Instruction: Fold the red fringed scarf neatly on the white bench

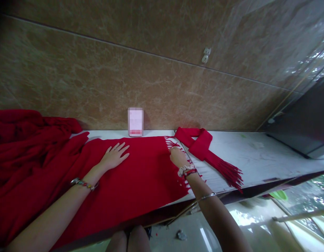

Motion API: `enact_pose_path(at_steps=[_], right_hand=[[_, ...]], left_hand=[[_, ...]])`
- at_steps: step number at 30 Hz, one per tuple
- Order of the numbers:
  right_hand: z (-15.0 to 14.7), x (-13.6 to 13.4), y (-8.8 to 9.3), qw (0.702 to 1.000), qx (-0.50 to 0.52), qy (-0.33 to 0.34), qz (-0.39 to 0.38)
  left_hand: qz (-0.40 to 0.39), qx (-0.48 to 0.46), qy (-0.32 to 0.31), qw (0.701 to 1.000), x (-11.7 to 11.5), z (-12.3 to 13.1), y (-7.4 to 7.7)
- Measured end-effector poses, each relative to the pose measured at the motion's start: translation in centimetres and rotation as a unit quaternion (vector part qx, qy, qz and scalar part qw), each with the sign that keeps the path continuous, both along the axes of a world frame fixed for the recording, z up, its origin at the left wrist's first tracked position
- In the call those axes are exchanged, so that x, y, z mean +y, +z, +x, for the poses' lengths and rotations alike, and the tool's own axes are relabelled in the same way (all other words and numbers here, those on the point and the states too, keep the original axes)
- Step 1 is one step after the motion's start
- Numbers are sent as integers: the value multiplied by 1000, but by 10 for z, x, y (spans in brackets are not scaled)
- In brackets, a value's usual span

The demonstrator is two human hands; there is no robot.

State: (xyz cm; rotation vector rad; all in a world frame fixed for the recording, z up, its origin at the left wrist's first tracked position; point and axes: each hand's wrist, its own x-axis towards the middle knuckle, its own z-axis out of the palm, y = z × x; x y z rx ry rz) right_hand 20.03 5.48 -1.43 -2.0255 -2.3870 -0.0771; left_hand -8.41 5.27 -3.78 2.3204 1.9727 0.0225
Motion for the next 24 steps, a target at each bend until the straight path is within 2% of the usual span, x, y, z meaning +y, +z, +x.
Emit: enact_pose_path(at_steps=[4, 7, 9, 12, 14, 19, 24], right_hand=[[24, 2, -1, 998, -19, -59, 9], [36, -3, 1, 997, -20, -67, 25], [33, -9, 2, 999, -6, -21, 46], [20, -15, -3, 994, 19, 91, 49], [11, -16, -8, 993, 24, 113, 37], [21, -6, -15, 999, 0, 26, 36], [42, -5, -8, 997, -24, -58, 40]], left_hand=[[4, -1, -3, 1000, 0, -1, -1], [3, -4, -3, 1000, 1, -1, -1], [5, -5, -3, 1000, 1, 0, -1], [14, -6, -5, 1000, -1, 1, -1], [20, -5, -5, 1000, -2, 1, 1], [14, -3, -2, 1000, -4, 2, 3], [16, -4, -2, 1000, -1, 1, 1]])
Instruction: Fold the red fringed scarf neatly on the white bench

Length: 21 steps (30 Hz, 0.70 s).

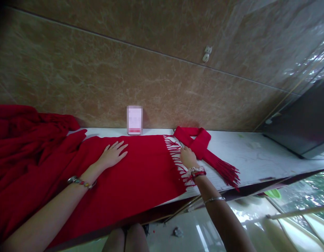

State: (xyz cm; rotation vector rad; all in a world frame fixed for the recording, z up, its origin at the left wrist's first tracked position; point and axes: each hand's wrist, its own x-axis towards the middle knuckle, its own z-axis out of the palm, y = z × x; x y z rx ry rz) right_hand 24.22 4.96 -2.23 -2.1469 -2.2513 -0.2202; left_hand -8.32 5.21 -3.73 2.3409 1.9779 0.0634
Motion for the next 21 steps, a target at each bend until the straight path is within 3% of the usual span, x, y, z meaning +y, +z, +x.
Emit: enact_pose_path(at_steps=[3, 6, 10, 13, 17, 21], right_hand=[[-4, -7, 3, 999, 24, 31, 22], [-14, -17, 0, 986, 81, 141, 45], [-18, -33, -8, 956, 127, 263, -6], [-10, -39, -6, 948, 147, 281, -36], [10, -40, 3, 943, 119, 299, -81], [39, -36, 6, 965, 55, 244, -73]], left_hand=[[6, -2, -2, 1000, 0, 0, 0], [38, 2, -10, 999, -4, 2, 2], [34, -6, -54, 998, -9, 6, 2], [-14, -11, -71, 997, -10, 6, -1], [-19, -7, -70, 997, -8, 5, -2], [-19, -3, -68, 998, -8, 5, -3]])
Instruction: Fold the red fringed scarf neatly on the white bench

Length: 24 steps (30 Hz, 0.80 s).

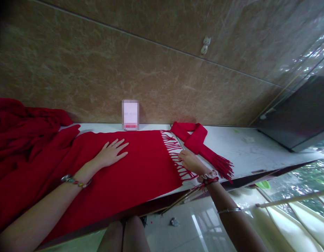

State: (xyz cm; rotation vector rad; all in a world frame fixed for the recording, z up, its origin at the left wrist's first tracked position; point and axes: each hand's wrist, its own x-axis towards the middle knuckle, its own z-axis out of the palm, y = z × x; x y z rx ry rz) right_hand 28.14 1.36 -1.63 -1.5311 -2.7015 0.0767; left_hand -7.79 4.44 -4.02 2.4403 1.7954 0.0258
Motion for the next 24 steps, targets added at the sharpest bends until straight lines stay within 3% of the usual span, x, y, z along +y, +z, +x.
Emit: enact_pose_path(at_steps=[3, 5, 7, 11, 19, 24], right_hand=[[9, 0, 0, 997, 25, -47, 53], [2, -4, 2, 993, 77, -39, 83], [-15, -9, 5, 994, 84, -11, 69], [-37, -13, 7, 1000, -21, 18, -9], [14, -1, 13, 992, -95, -86, -4], [-17, -12, 22, 997, -37, -71, 8]], left_hand=[[5, -2, 0, 1000, 0, 1, -1], [16, -6, -10, 1000, 0, 1, -2], [31, -17, -52, 998, 0, 1, -3], [12, -33, -148, 988, -1, 0, -5], [-5, -26, -143, 989, -1, 1, -3], [-8, -28, -150, 988, -5, 4, 2]])
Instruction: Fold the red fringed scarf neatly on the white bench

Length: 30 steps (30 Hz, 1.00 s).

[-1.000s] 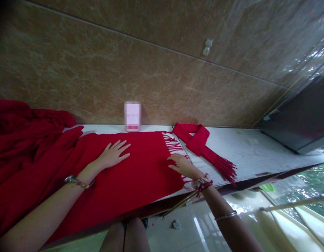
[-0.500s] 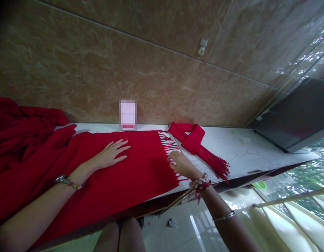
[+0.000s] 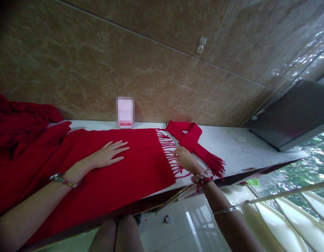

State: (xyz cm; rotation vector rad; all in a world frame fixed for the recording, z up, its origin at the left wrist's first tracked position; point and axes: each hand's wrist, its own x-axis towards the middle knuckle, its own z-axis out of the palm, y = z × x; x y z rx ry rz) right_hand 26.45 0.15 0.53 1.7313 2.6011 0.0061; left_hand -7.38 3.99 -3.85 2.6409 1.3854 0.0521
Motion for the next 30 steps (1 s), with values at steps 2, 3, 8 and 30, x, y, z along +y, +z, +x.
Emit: enact_pose_path(at_steps=[2, 3, 8, 30], right_hand=[[-19, -8, 0, 999, 35, 32, -19], [-25, -11, -1, 998, 38, 47, -33], [-10, -12, -7, 997, -53, 22, -49], [33, -16, 3, 994, -94, 40, -45]], left_hand=[[-6, 9, 0, 1000, -1, 0, 1], [-8, 11, 1, 1000, -1, 0, 1], [-7, 7, 3, 1000, 2, -1, -2], [1, 5, -17, 1000, 5, -1, -3]])
